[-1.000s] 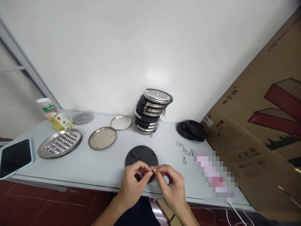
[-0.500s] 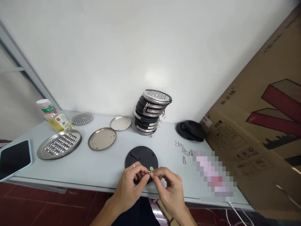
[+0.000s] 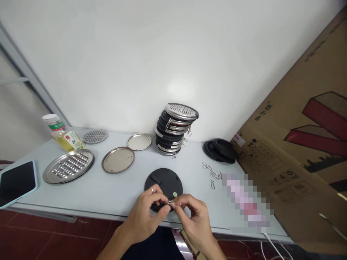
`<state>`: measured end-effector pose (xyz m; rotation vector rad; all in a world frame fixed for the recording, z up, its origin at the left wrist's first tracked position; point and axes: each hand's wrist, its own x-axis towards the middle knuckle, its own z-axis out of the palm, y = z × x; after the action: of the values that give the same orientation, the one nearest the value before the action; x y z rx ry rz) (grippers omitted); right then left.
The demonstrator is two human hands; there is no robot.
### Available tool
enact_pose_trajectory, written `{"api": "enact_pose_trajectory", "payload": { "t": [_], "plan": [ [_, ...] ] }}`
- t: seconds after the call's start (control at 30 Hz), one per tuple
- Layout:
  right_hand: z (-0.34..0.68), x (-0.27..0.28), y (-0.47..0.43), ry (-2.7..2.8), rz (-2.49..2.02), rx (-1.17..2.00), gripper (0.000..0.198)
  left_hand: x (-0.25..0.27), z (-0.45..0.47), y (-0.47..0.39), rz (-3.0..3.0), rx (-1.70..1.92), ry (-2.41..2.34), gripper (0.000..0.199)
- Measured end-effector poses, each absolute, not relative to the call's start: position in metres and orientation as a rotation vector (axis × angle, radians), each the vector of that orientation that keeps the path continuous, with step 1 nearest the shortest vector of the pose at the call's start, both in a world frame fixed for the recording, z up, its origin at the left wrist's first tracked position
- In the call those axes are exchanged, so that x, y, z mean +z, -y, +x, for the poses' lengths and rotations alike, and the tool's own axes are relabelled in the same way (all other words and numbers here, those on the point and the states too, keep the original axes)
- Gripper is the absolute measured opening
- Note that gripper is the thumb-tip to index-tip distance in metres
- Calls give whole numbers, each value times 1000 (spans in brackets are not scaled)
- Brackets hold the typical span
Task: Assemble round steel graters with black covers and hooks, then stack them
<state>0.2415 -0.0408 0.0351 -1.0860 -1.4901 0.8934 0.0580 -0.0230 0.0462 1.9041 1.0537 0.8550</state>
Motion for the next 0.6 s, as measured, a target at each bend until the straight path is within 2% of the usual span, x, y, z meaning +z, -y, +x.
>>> {"api": "enact_pose_trajectory", "payload": {
  "t": [0.13,0.4,0.6],
  "plan": [
    [241,34,41,1469,-1079,962,14,45,57,24,1911,877,-1055,24],
    [238,30,35,1377,-1176,1018,21,41,51,26,2081,918,-1046,20],
    [237,31,33,1352,-1185,1068,21,48,49,28,1934,844,-1031,26]
  ]
}}
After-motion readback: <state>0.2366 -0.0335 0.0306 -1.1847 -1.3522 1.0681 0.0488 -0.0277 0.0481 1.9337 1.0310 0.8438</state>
